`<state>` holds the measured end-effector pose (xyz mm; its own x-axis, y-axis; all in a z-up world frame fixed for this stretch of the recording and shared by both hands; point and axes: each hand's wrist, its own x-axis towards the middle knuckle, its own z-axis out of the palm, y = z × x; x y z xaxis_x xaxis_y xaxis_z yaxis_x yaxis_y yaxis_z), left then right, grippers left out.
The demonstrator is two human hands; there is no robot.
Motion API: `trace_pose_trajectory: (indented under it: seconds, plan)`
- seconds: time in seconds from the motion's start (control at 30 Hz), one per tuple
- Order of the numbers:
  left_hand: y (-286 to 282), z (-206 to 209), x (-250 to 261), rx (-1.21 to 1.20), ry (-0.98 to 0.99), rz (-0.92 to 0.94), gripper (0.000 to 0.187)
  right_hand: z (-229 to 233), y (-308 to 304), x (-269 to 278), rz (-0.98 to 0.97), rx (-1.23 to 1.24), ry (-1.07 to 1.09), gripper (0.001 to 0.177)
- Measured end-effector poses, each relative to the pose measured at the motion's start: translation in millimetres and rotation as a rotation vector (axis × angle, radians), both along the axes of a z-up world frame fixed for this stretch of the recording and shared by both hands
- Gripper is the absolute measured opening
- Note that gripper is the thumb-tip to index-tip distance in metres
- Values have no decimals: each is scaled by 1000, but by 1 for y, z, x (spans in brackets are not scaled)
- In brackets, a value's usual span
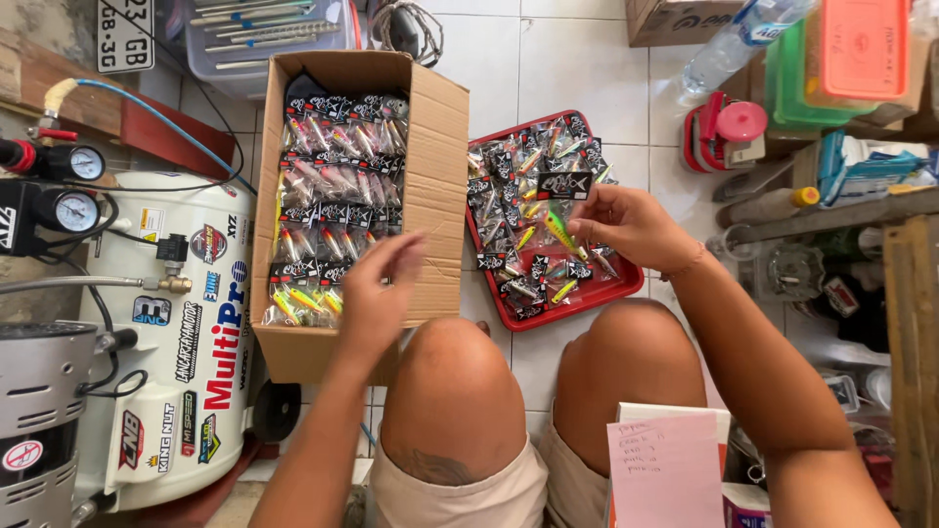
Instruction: The person sorts packaged fishing lures from a red tray into a cardboard box and writes on a notepad.
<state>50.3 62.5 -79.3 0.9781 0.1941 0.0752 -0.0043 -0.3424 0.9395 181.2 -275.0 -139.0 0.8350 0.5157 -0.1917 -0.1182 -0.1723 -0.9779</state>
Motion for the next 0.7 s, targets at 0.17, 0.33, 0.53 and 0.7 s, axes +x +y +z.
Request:
trace_pose_trajectory:
  seconds: [0.17,0.33,0.53,0.7]
  plan:
    - [-74,62,45,-368,6,-169,32,91,25,-34,75,88,-68,19]
    - [-100,94,46,-446,-137,-141,11,135,35,-50,-20,247,-160,47]
    - [-106,96,35,-439,-228,-110,9,137,35,-53,-262,97,-407,11]
    - [-102,84,33,-325,-198,-123,7,137,39,-43,-261,143,-416,19]
